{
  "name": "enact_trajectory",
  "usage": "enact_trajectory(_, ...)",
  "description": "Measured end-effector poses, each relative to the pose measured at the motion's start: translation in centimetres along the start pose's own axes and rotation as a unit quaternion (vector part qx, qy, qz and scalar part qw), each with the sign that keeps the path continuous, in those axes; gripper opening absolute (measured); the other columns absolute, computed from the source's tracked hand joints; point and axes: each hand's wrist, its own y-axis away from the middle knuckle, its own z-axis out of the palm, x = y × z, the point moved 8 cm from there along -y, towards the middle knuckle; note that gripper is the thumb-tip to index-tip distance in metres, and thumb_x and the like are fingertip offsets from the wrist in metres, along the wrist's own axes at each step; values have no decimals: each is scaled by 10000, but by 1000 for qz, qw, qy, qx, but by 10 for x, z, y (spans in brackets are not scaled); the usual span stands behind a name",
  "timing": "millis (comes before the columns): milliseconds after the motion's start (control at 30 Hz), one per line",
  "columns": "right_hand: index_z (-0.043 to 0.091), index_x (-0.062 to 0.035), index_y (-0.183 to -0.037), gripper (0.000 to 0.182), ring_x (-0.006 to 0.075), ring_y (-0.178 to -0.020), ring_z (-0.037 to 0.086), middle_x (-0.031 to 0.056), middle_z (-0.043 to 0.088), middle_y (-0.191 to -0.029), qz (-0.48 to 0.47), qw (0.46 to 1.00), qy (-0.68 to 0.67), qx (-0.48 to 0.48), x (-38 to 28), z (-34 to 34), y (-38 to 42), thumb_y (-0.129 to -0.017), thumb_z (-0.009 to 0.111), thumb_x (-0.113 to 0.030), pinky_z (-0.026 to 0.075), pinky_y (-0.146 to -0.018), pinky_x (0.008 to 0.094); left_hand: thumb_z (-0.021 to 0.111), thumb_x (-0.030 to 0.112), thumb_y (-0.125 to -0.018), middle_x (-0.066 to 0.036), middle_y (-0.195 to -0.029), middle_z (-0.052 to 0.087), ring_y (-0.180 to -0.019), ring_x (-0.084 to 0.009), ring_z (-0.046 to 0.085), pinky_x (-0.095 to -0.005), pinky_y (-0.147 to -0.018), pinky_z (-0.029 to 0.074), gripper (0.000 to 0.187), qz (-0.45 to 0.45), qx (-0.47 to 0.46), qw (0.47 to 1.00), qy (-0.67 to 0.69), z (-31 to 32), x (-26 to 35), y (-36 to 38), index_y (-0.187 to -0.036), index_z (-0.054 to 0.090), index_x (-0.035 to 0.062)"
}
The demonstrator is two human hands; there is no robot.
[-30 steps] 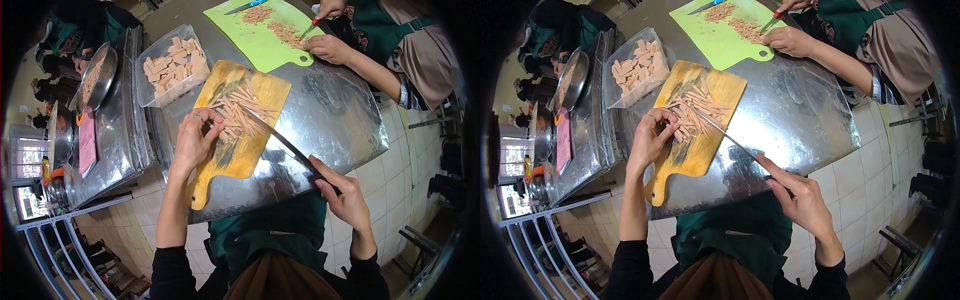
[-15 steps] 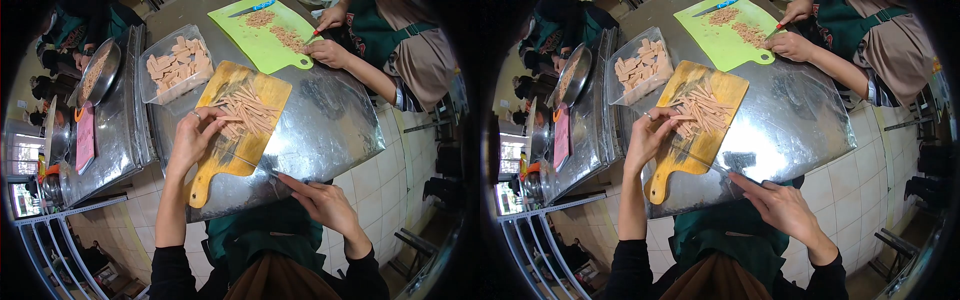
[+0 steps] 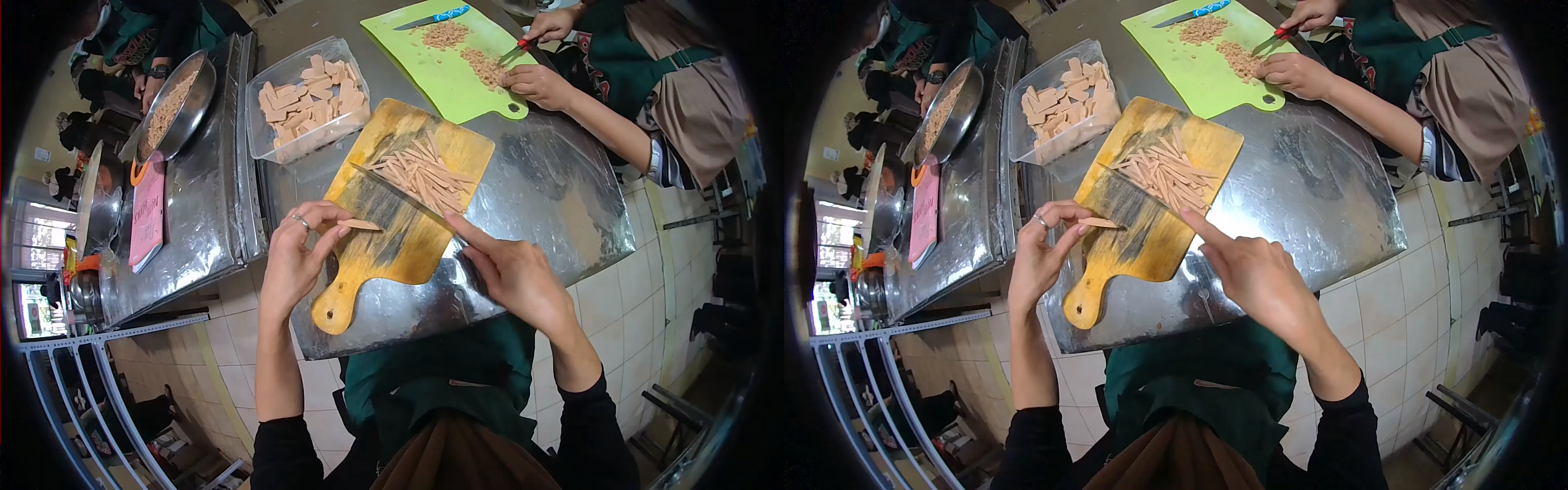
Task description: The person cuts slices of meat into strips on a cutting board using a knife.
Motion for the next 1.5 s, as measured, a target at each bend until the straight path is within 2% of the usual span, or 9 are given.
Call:
enact_trajectory(100, 506, -273, -1537, 532, 447, -715, 677, 245, 669, -736, -34, 997, -60, 17, 6, -5, -1, -1027, 598, -150, 538, -664, 501, 743, 34, -923, -96, -1063, 711, -965, -193, 664, -337, -894, 518, 177, 22, -28, 999, -16, 14, -4, -9, -1098, 731, 4)
enact_trajectory(233, 522, -242, -1538, 520, 246, -592, 649, 173, 649, -711, 35, 987, -157, 11, 21, -17, -4, -1034, 583, -131, 541, -679, 385, 733, 45, -936, -94, -1045, 710, -969, -198, 670, -335, -890, 524, 180, 2, -56, 998, 9, 35, -13, -33, -1112, 728, 7)
enact_trajectory(267, 531, -240, -1536, 515, 143, -593, 574, 117, 634, -720, 58, 983, -175, 7, 22, -22, -3, -1036, 582, -130, 528, -672, 337, 731, 48, -939, -93, -1039, 709, -966, -198, 670, -333, -888, 525, 182, 8, -56, 998, 11, 39, -14, -39, -1116, 727, 7)
enact_trajectory(400, 539, -216, -1531, 492, 106, -604, 549, 67, 650, -771, 83, 975, -206, 27, 32, -37, -1, -1046, 580, -140, 525, -667, 307, 721, 137, -940, -106, -1013, 720, -978, -300, 653, -407, -897, 497, 182, 12, -50, 999, 12, 48, -14, -59, -1100, 737, 51)
enact_trajectory(600, 533, -205, -1537, 494, 91, -617, 546, 56, 677, -803, 83, 970, -218, 70, 47, -47, 5, -1049, 579, -145, 520, -658, 300, 709, 122, -948, -115, -1097, 714, -1034, -299, 665, -398, -928, 511, 207, 14, -49, 998, 26, 54, -18, -73, -1143, 738, 60)
enact_trajectory(733, 521, -209, -1545, 507, 104, -608, 552, 82, 712, -841, 70, 976, -197, 64, 52, -46, 7, -1045, 585, -149, 522, -656, 302, 684, 54, -975, -70, -1115, 709, -985, -166, 651, -318, -883, 522, 213, 67, 0, 998, 8, 35, -10, -75, -1182, 731, 37)
enact_trajectory(1000, 539, -173, -1529, 532, 102, -611, 564, 100, 747, -928, 76, 970, -212, 92, 51, -46, 11, -1009, 623, -96, 522, -646, 293, 633, 62, -1004, -112, -1091, 745, -982, -148, 674, -312, -881, 546, 257, -40, 132, 987, -83, -76, -54, -121, -1241, 703, -8)
enact_trajectory(1300, 568, -162, -1509, 524, 105, -617, 579, 92, 742, -930, 108, 966, -217, 90, 60, -46, 8, -995, 633, -82, 530, -667, 293, 678, 204, -991, -182, -1119, 737, -1008, -300, 713, -392, -903, 547, 397, -81, -79, 959, -259, -75, -155, -212, -1348, 635, 36)
enact_trajectory(1500, 575, -166, -1501, 516, 107, -622, 594, 104, 770, -994, 118, 967, -212, 84, 62, -43, 5, -995, 647, -97, 539, -673, 297, 751, 383, -914, -163, -1175, 721, -1211, -341, 617, -449, -1035, 481, 476, -78, -81, 892, -439, -55, -173, -237, -1303, 675, 120)
